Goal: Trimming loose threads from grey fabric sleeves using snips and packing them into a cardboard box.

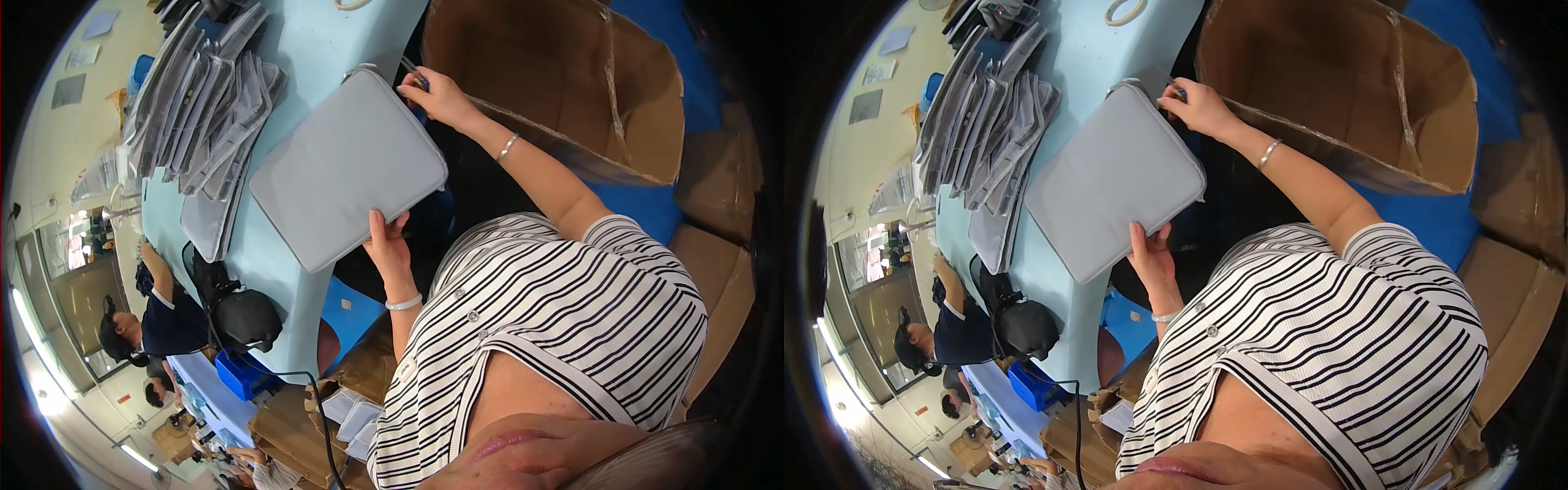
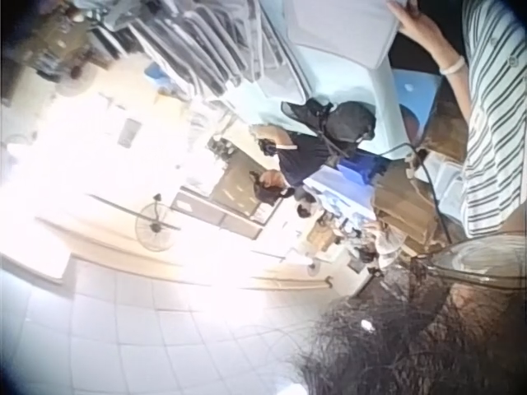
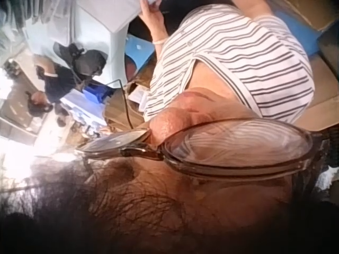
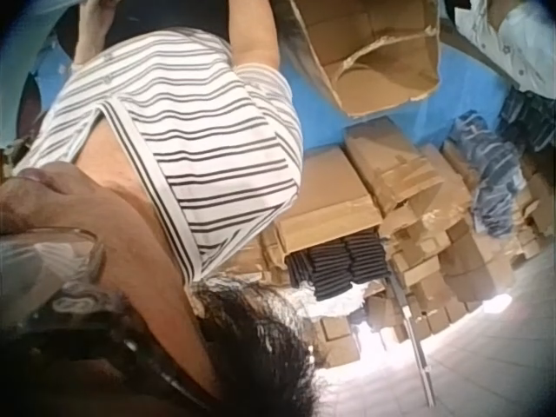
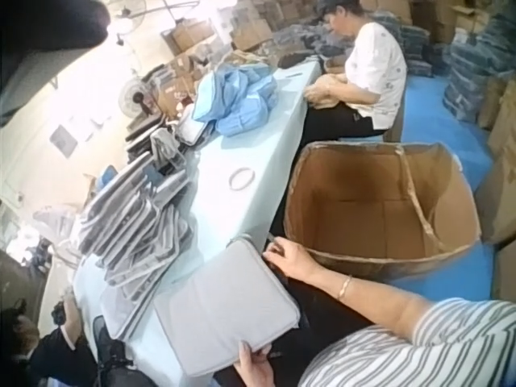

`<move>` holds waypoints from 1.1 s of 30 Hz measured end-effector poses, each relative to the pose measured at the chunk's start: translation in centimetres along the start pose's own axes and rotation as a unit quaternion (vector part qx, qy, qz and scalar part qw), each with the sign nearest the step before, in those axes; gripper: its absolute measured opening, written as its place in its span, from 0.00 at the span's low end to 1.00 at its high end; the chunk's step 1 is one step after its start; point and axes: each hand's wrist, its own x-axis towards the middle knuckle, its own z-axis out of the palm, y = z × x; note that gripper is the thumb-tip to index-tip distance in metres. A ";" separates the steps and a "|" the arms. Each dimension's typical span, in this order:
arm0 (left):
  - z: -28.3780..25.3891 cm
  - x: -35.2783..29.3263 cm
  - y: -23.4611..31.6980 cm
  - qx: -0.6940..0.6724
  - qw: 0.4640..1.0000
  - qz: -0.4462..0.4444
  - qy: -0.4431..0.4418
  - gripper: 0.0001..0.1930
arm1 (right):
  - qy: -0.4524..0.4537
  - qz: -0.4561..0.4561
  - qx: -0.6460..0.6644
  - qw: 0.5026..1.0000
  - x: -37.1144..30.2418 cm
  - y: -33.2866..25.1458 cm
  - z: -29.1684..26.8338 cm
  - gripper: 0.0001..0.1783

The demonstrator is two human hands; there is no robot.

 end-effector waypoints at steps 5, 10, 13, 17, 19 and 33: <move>1.9 0.6 -0.2 -0.035 0.999 -0.002 0.005 0.26 | -0.092 0.088 0.146 0.981 -6.1 1.2 -2.0 0.14; 2.7 0.9 -0.4 -0.033 0.999 0.002 0.005 0.25 | -0.047 0.029 0.147 0.988 -9.0 1.3 -2.8 0.15; 3.1 1.1 -0.4 -0.039 0.999 0.009 -0.002 0.24 | -0.069 -0.056 0.052 0.995 -9.1 1.4 -2.9 0.15; 4.0 0.9 -0.7 -0.043 0.999 0.002 0.003 0.24 | -0.056 -0.020 0.039 0.997 -10.1 0.6 -2.8 0.19; 4.1 1.0 -0.6 -0.043 0.999 0.006 0.004 0.24 | -0.056 -0.036 0.017 0.998 -10.0 0.8 -2.6 0.16; -0.8 -0.1 2.4 0.028 0.995 -0.074 -0.065 0.26 | 0.079 -0.226 -0.186 0.953 -2.8 0.8 -4.8 0.09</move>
